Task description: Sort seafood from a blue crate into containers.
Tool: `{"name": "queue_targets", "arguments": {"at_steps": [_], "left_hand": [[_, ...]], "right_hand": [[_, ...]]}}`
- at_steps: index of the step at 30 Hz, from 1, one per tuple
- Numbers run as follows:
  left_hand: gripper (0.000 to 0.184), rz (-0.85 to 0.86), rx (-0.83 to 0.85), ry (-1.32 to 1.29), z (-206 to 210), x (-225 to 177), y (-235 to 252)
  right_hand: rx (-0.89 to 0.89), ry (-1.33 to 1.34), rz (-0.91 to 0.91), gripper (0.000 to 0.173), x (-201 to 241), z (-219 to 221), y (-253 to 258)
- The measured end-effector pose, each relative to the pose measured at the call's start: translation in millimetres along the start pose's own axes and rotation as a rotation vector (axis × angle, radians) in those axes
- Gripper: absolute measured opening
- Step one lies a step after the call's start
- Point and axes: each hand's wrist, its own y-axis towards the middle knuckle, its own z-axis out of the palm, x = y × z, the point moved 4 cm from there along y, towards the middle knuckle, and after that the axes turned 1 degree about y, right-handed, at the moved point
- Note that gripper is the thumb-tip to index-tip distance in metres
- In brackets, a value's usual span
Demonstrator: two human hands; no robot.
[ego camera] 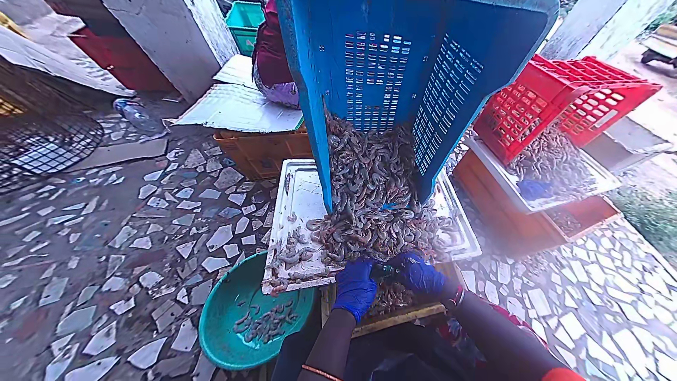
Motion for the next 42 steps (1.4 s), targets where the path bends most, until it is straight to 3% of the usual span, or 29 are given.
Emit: {"name": "queue_targets", "arguments": {"at_steps": [2, 5, 7, 10, 14, 18, 20, 23, 24, 27, 28, 31, 33, 37, 40, 42], "left_hand": [[0.045, -0.073, -0.031, 0.009, -5, 8, 1], [0.039, -0.064, -0.105, -0.282, -7, 28, 2], [0.034, 0.036, -0.135, -0.569, -3, 28, 1], [0.032, 0.021, -0.215, -0.861, 5, 15, -5], [0.032, -0.163, -0.301, -0.921, 2, 20, -15], [0.032, -0.2, -0.251, -0.822, -7, 36, -25], [0.031, -0.177, -0.214, -0.85, -12, 42, -28], [0.028, -0.077, -0.259, -0.962, -13, 45, -29], [0.027, -0.096, -0.268, -0.862, -17, 46, -31], [0.037, -0.366, -0.171, -0.039, -38, 68, -42], [0.037, -0.449, -0.116, 0.155, -41, 82, -44], [0.039, -0.597, -0.006, 0.373, -43, 115, -45], [0.043, -0.616, -0.033, 0.411, -43, 118, -40], [0.052, -0.485, -0.237, 0.334, -46, 86, -20], [0.083, -0.149, -0.38, 0.217, -35, 46, 0], [0.084, 0.022, -0.39, 0.152, -22, 24, 10]], "right_hand": [[0.03, 0.091, 0.038, 0.023, 2, -3, -8], [0.067, -0.446, 0.077, 0.038, -3, -8, -4], [-0.036, -0.572, 0.058, 0.053, -8, -1, 5], [-0.242, -0.662, -0.064, 0.038, -1, 21, 14], [-0.476, -0.813, -0.309, 0.022, 1, 45, 13], [-0.423, -0.775, -0.552, 0.02, 6, 54, 7], [-0.415, -0.637, -0.452, 0.024, 9, 51, 9], [-0.39, -0.397, -0.129, 0.03, 8, 38, 19], [-0.339, -0.436, -0.073, 0.031, 7, 34, 22], [-0.027, -0.717, 0.114, 0.036, 10, 21, 27], [-0.012, -0.753, 0.148, 0.041, 10, 16, 32], [-0.21, -0.778, 0.084, 0.042, 13, 7, 58], [-0.217, -0.821, 0.078, 0.046, 15, 11, 82], [-0.205, -0.882, 0.055, 0.047, 12, 19, 96], [-0.233, -0.746, 0.037, 0.035, 19, 16, 68], [-0.152, -0.507, 0.103, 0.034, 21, 16, 47]]}}
